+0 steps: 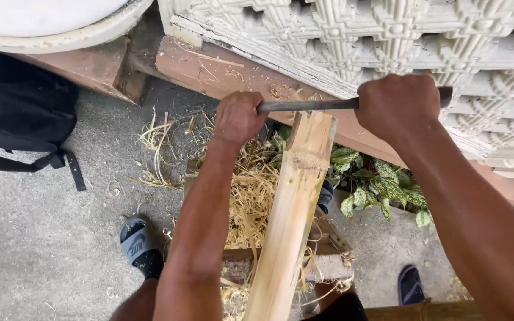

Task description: The person is scraping the surface of a bamboo pole with a knife to remove the outer layer.

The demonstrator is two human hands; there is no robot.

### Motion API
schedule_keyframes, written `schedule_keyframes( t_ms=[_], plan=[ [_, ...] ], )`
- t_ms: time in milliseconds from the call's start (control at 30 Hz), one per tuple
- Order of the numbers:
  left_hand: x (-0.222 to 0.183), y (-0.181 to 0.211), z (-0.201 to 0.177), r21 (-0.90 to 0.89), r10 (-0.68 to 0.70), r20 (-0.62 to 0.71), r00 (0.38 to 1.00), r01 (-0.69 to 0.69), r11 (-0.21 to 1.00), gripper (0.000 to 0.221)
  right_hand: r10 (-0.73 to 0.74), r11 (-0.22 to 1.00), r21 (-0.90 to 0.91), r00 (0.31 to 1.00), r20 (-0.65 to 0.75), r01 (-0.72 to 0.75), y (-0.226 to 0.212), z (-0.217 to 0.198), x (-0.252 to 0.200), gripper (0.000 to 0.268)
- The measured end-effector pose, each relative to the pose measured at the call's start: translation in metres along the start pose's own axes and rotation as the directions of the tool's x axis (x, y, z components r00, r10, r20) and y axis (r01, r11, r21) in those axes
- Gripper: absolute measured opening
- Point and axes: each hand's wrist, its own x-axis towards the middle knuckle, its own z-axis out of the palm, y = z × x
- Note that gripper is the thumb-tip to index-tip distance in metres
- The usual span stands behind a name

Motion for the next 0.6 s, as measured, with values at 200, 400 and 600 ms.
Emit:
schedule_keyframes(
  t_ms=[200,400,600],
  plan=[
    [-0.04,0.003,-0.001,-0.059,0.068,-0.081,0.994,-0.073,0.996,0.01,-0.055,0.993,-0.106,0.998,0.008,0.056,-0.005,0.003,-0.034,0.029],
    [-0.054,0.012,0.001,0.009,0.055,0.025,0.998,-0.056,0.998,0.025,-0.015,0.999,-0.04,0.97,0.244,0.026,-0.013,0.019,-0.069,0.037],
    [-0.055,0.019,-0.014,-0.019,0.155,-0.035,0.987,-0.156,0.988,0.012,-0.007,1.0,0.023,0.973,0.23,0.001,-0.01,0.033,-0.078,0.034]
  ],
)
